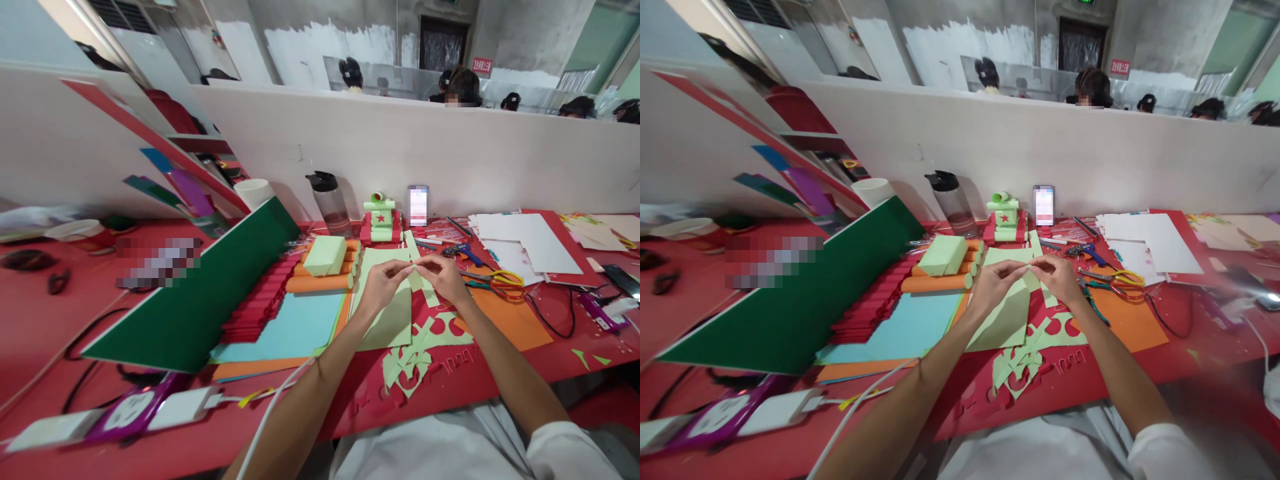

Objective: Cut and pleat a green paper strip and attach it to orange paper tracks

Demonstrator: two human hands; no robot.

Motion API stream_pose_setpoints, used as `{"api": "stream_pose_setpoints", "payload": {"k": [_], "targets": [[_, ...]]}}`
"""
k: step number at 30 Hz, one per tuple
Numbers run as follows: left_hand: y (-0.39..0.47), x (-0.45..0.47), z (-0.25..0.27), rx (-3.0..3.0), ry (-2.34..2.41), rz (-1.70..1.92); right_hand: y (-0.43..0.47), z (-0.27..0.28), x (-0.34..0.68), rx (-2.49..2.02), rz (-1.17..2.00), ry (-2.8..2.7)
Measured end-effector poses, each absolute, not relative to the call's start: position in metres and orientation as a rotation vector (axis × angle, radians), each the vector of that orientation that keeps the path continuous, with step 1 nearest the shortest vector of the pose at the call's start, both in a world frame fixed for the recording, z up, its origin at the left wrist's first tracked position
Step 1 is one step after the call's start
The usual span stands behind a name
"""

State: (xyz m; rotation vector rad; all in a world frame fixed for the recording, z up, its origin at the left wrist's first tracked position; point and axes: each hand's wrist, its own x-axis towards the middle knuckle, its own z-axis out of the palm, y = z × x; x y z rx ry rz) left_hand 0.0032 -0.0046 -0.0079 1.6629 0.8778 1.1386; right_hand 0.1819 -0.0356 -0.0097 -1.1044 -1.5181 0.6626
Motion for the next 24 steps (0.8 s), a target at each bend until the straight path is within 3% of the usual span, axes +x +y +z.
{"api": "stream_pose_setpoints", "payload": {"k": [24], "targets": [[-0.0054,0.0037,-0.0105,1.777,0.934,1.163,-0.0349,-0.0135,0.1807,-1.132,0.712,-1.598]]}}
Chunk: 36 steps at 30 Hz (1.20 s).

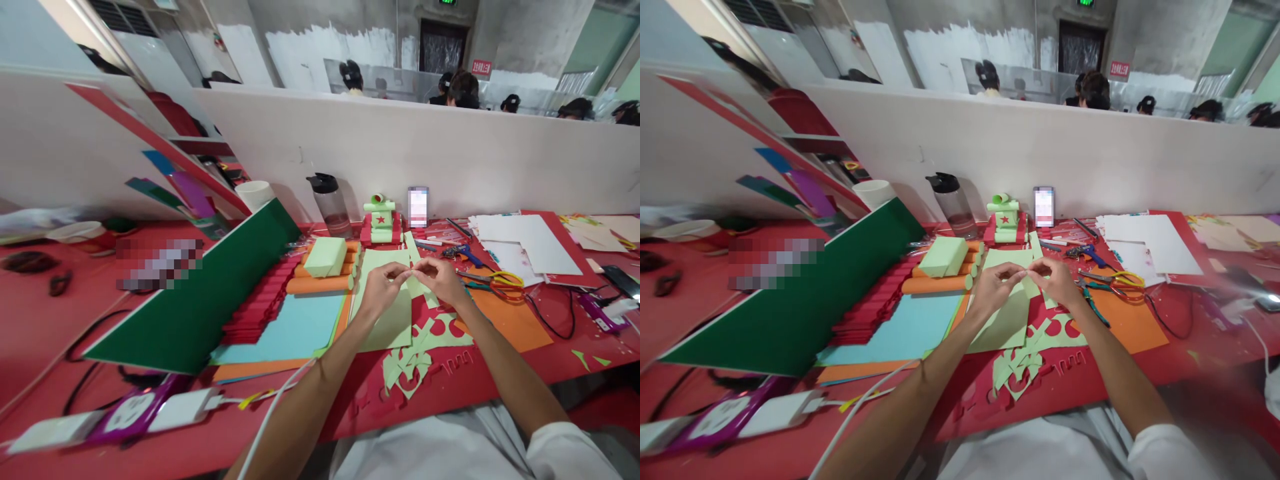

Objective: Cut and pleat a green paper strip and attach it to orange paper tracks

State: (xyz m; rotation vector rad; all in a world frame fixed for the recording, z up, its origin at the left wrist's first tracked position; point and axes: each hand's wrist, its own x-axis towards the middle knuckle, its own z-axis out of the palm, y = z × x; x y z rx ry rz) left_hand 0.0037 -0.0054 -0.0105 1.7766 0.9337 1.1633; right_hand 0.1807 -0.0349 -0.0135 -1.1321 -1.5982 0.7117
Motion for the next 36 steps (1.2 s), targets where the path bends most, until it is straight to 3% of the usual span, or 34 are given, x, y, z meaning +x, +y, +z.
{"api": "stream_pose_setpoints", "payload": {"k": [10,18,27,36], "targets": [[-0.0042,0.0069,-0.0152,1.765,0.9,1.133,-0.0335,-0.0149,0.1799,-1.185,0.54,-1.627],[-0.0011,0.0049,-0.0157,1.742,0.846,1.155,-0.0354,-0.0146,0.1798,-1.112,0.7,-1.617],[-0.0014,0.0062,-0.0159,1.693,0.805,1.106,-0.035,-0.0138,0.18,-1.143,0.549,-1.568],[-0.0026,0.0046,-0.0122,1.655,0.872,1.193,-0.0337,-0.0131,0.1821,-1.08,0.816,-1.512]]}}
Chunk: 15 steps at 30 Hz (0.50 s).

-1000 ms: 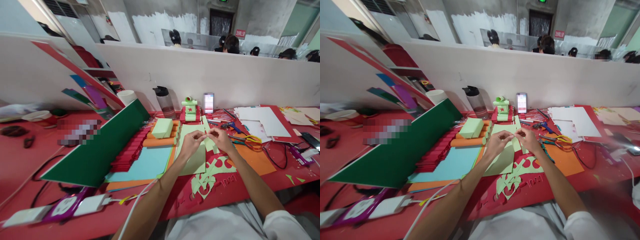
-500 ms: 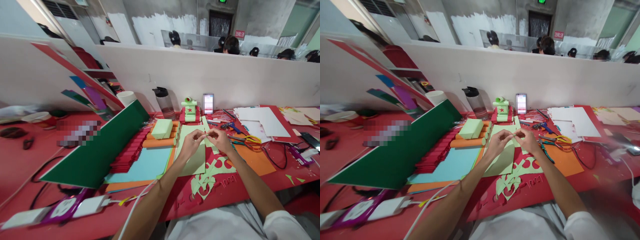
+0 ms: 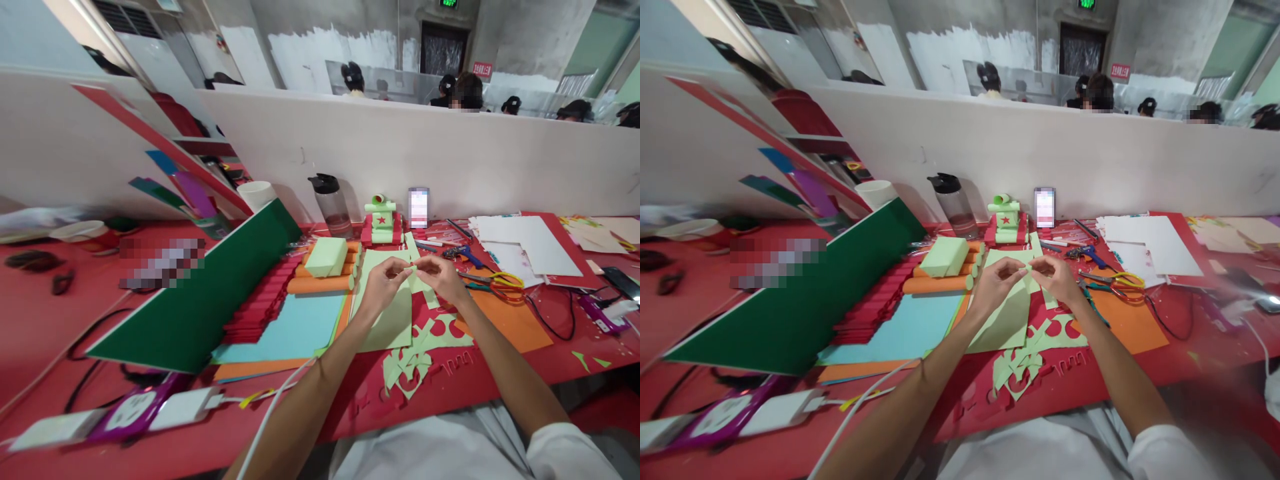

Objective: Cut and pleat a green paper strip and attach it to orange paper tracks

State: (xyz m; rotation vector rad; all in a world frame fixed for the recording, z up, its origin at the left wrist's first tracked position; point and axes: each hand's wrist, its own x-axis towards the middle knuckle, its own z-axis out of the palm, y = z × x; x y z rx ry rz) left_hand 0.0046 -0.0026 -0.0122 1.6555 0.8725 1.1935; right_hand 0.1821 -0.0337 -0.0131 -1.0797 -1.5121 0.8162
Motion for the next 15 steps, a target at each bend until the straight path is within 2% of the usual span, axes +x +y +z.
{"api": "stream_pose_setpoints", "payload": {"k": [15], "targets": [[-0.003,0.0032,-0.01,1.696,0.875,1.108,-0.0346,-0.0127,0.1836,-1.129,0.646,-1.549]]}}
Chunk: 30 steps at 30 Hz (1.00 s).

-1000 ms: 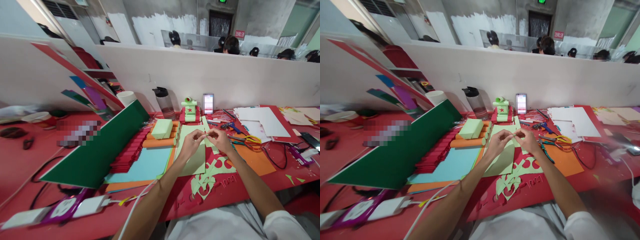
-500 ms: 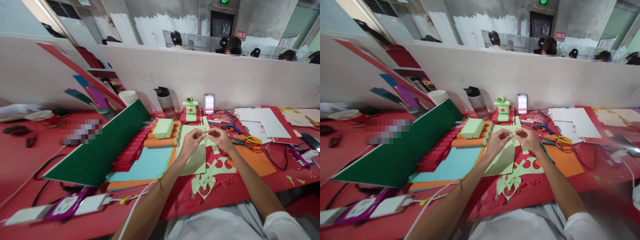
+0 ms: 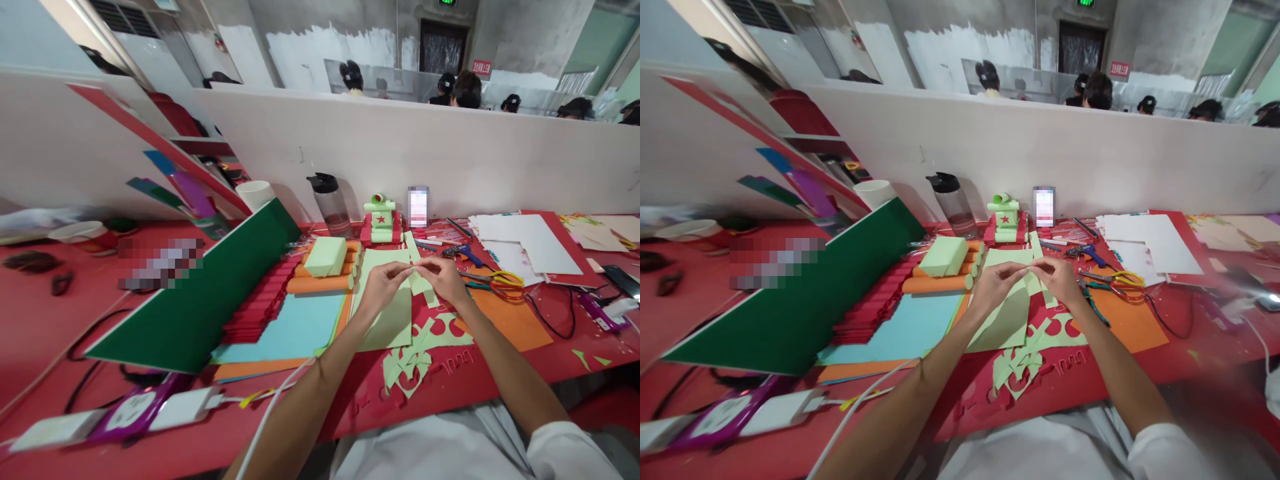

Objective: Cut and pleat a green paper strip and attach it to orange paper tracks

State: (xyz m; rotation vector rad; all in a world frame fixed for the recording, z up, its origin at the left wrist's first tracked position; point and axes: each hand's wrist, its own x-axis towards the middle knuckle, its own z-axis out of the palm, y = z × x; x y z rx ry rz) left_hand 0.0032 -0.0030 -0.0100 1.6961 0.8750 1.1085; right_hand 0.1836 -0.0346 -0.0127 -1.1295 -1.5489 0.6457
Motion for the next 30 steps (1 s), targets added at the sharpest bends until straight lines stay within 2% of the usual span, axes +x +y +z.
{"api": "stream_pose_setpoints", "payload": {"k": [18,30], "targets": [[-0.001,0.005,-0.019,1.812,0.918,1.132,-0.034,-0.016,0.18,-1.214,0.474,-1.693],[-0.006,0.006,-0.023,2.159,0.896,1.153,-0.036,-0.016,0.178,-1.244,0.451,-1.74]]}}
